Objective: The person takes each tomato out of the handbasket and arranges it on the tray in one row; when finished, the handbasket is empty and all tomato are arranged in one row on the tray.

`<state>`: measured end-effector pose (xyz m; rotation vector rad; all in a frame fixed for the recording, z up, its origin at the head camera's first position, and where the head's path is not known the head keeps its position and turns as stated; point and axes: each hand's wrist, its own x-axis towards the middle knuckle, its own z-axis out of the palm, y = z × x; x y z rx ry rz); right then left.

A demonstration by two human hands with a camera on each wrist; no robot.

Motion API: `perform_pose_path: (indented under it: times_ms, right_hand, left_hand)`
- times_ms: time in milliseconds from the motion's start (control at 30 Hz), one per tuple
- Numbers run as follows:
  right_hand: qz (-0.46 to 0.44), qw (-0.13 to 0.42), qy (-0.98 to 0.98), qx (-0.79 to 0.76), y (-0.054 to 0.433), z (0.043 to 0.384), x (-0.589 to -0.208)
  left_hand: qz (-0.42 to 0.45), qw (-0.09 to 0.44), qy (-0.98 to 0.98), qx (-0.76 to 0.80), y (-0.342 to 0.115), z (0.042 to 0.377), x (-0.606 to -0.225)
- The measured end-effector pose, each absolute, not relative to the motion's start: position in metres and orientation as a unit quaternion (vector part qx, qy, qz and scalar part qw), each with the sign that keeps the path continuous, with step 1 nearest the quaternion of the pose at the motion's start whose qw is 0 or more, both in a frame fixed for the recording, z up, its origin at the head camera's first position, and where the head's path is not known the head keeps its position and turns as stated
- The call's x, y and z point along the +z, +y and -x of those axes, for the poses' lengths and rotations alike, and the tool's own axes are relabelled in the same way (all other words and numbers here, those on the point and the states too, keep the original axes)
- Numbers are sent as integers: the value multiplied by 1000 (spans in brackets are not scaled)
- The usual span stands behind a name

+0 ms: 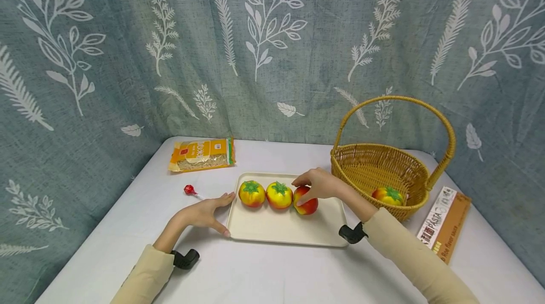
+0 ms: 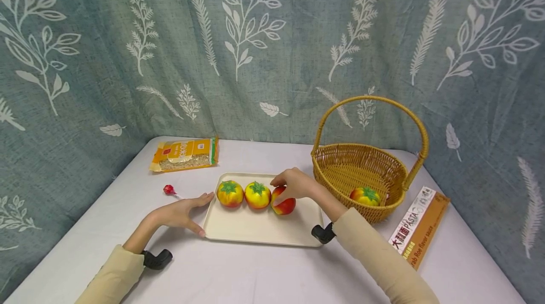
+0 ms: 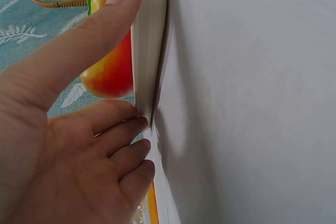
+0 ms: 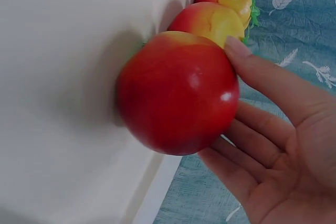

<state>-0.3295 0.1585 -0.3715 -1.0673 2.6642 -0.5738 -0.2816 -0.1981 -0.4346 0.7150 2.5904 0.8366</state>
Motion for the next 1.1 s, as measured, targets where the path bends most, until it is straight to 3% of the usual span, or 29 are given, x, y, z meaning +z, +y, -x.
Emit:
perform_pose_path:
  times_ms: [167, 433, 1100]
  right_hand:
    - [356, 89, 904, -220, 168, 324, -378]
    - [325, 8, 915, -238, 189, 313, -388]
    - [299, 16, 927, -223, 221, 294, -387]
  left_hand:
    - [-252, 163, 908, 293, -198, 282, -435]
    - [-250, 164, 908, 293, -198, 281, -434]
    - [-248, 168, 907, 296, -198, 282, -435]
